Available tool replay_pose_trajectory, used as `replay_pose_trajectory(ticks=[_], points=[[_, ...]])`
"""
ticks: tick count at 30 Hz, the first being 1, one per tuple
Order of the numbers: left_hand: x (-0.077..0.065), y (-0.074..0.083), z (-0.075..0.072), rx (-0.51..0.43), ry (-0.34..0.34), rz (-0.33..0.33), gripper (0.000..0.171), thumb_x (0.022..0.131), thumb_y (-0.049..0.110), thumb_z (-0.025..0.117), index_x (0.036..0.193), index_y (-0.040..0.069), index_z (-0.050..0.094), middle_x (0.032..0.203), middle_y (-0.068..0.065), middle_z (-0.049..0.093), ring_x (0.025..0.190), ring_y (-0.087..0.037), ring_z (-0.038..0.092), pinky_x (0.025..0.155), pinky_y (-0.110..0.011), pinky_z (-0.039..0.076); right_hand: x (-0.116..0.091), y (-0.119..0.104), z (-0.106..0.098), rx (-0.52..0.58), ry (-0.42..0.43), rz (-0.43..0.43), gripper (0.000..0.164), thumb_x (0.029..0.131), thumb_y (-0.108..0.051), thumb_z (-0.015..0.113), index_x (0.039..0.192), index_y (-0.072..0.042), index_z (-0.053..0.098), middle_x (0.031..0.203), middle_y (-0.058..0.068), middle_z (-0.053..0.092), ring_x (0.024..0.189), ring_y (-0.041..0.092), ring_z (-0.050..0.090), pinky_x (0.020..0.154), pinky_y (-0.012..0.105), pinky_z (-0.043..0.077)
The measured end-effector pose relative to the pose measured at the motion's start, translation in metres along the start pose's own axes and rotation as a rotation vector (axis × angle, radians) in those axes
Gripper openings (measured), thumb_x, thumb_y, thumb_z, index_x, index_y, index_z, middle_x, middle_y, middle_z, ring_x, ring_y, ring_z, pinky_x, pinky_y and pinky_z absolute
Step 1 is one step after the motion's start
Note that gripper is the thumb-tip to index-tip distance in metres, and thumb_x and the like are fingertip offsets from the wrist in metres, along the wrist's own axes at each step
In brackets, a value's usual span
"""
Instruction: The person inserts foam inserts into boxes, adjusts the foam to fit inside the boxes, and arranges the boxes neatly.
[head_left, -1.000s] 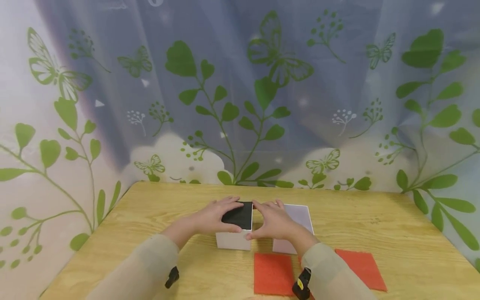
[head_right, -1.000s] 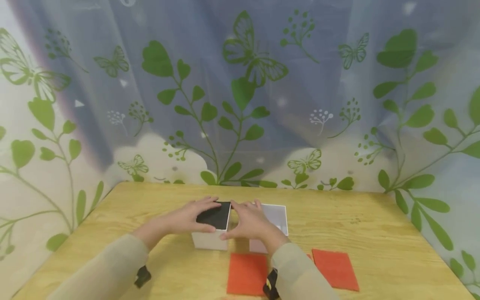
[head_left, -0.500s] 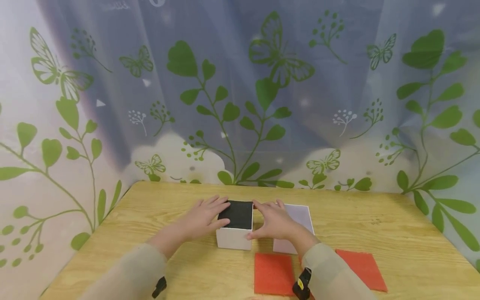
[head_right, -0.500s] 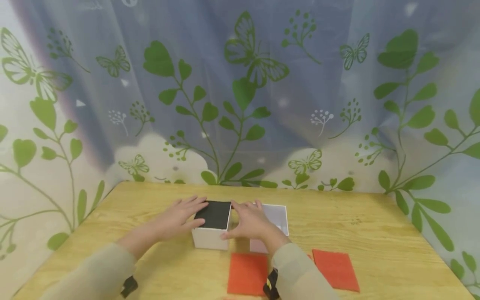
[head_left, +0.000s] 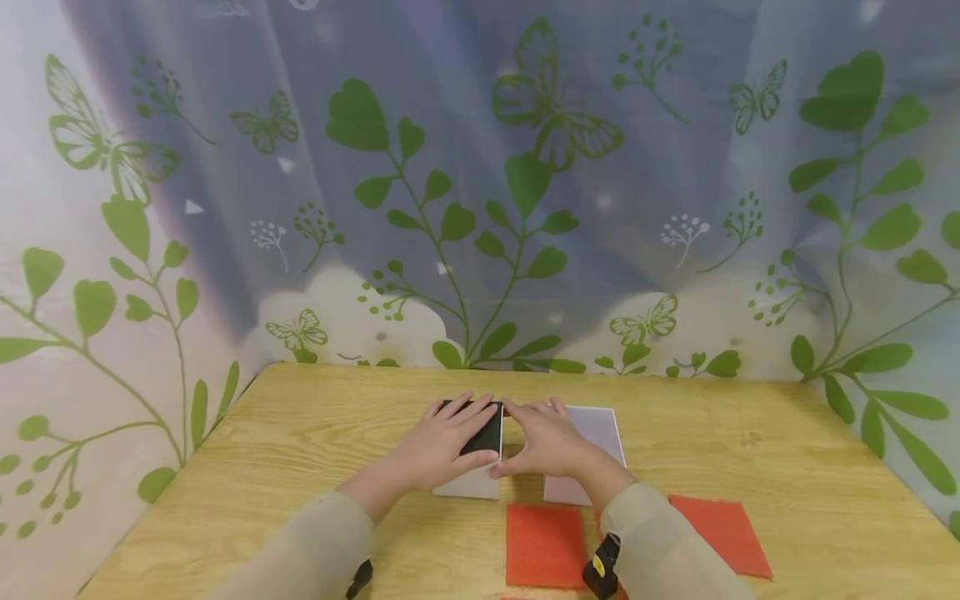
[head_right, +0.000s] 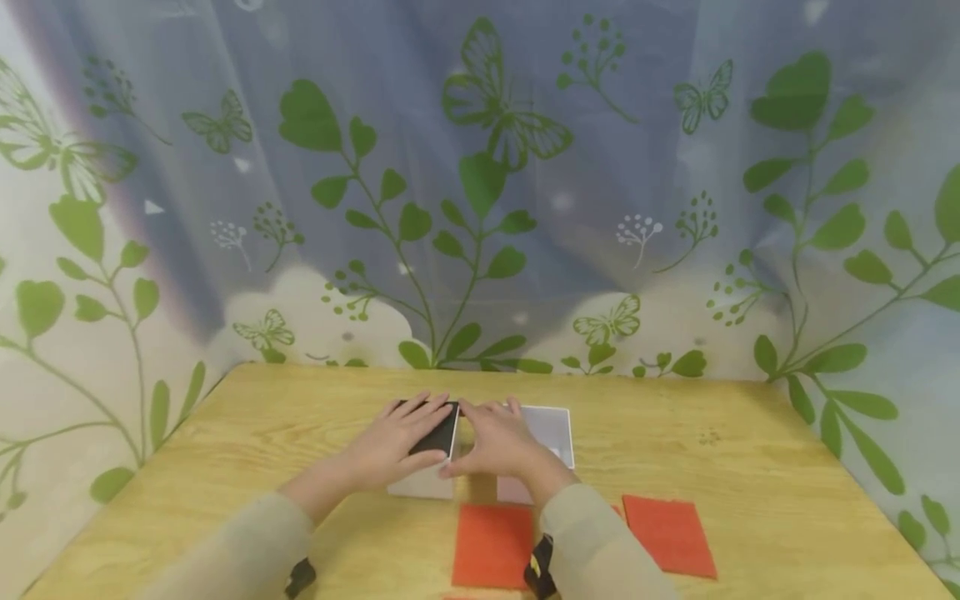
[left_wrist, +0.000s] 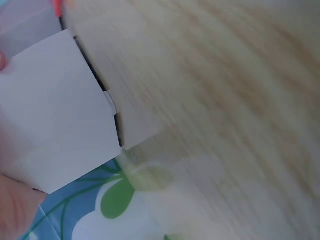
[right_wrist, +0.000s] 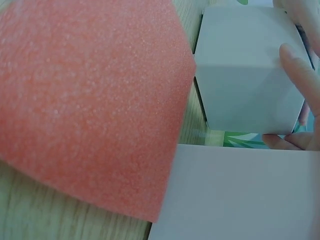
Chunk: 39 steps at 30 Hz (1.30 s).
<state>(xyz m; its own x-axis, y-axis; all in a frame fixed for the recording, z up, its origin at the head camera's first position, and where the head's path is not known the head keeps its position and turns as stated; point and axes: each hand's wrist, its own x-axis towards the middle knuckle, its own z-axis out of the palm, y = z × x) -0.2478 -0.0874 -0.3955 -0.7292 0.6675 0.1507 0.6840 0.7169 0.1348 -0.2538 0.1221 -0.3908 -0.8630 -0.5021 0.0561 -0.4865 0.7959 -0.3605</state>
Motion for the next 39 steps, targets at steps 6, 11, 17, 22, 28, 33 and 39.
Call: replay_pose_trajectory(ticks=[6,11,17,22,28,33,39], points=[[0.0002,0.0014,0.0026,0.031,0.005,0.011,0.079,0.089,0.067,0.026,0.15,0.017,0.022,0.153,0.001,0.021,0.14,-0.025,0.014,0.106,-0.056,0.019,-0.0023,-0.0001,-0.0007,-0.009,0.002,0.004,0.103,0.067,-0.059,0.074,0.146,-0.009,0.031,0.134,0.004,0.051,0.126,0.028,0.039,0.107,0.056,0.003],[0.0007,0.0035,0.003,0.027,0.014,0.004,0.078,0.09,0.066,0.031,0.149,0.017,0.024,0.152,0.002,0.023,0.14,-0.024,0.015,0.106,-0.055,0.019,-0.0043,-0.0002,-0.0014,0.008,0.006,0.002,0.101,0.068,-0.055,0.076,0.146,-0.008,0.032,0.134,0.008,0.05,0.126,0.03,0.039,0.107,0.056,0.003],[0.002,0.0059,0.002,0.024,0.017,0.006,0.077,0.09,0.066,0.032,0.149,0.017,0.025,0.152,0.001,0.025,0.139,-0.026,0.018,0.106,-0.055,0.018,-0.0045,0.0015,-0.0016,-0.011,0.006,0.005,0.101,0.068,-0.057,0.075,0.145,-0.008,0.032,0.134,0.008,0.05,0.126,0.029,0.039,0.107,0.055,0.003],[0.0031,0.0068,0.0021,0.022,0.011,-0.001,0.078,0.089,0.066,0.033,0.149,0.018,0.025,0.152,0.001,0.024,0.139,-0.026,0.019,0.106,-0.056,0.018,-0.0046,0.0025,-0.0019,-0.019,0.001,0.01,0.101,0.068,-0.059,0.073,0.146,-0.009,0.032,0.134,0.008,0.05,0.127,0.029,0.038,0.108,0.055,0.003],[0.0031,0.0056,0.006,0.052,0.047,0.003,0.079,0.087,0.068,0.036,0.148,0.018,0.028,0.152,-0.004,0.024,0.138,-0.028,0.021,0.105,-0.054,0.021,-0.0045,0.0026,-0.0019,-0.018,-0.001,0.013,0.102,0.068,-0.063,0.071,0.146,-0.009,0.031,0.134,0.007,0.05,0.127,0.029,0.038,0.107,0.055,0.003],[0.002,0.0038,0.0096,0.075,0.107,-0.005,0.082,0.085,0.069,0.041,0.146,0.015,0.033,0.149,-0.008,0.03,0.135,-0.027,0.027,0.104,-0.051,0.025,-0.0024,0.002,-0.0008,-0.02,-0.001,0.01,0.103,0.068,-0.061,0.072,0.146,-0.01,0.03,0.135,0.006,0.05,0.127,0.029,0.038,0.107,0.055,0.003],[0.0005,0.0017,0.009,0.068,0.094,-0.024,0.085,0.084,0.071,0.037,0.146,0.014,0.033,0.15,-0.004,0.029,0.136,-0.026,0.027,0.104,-0.056,0.021,0.0005,0.0012,-0.0001,-0.03,-0.001,-0.002,0.104,0.068,-0.062,0.072,0.148,-0.012,0.028,0.139,0.005,0.046,0.128,0.029,0.037,0.107,0.056,0.004]])
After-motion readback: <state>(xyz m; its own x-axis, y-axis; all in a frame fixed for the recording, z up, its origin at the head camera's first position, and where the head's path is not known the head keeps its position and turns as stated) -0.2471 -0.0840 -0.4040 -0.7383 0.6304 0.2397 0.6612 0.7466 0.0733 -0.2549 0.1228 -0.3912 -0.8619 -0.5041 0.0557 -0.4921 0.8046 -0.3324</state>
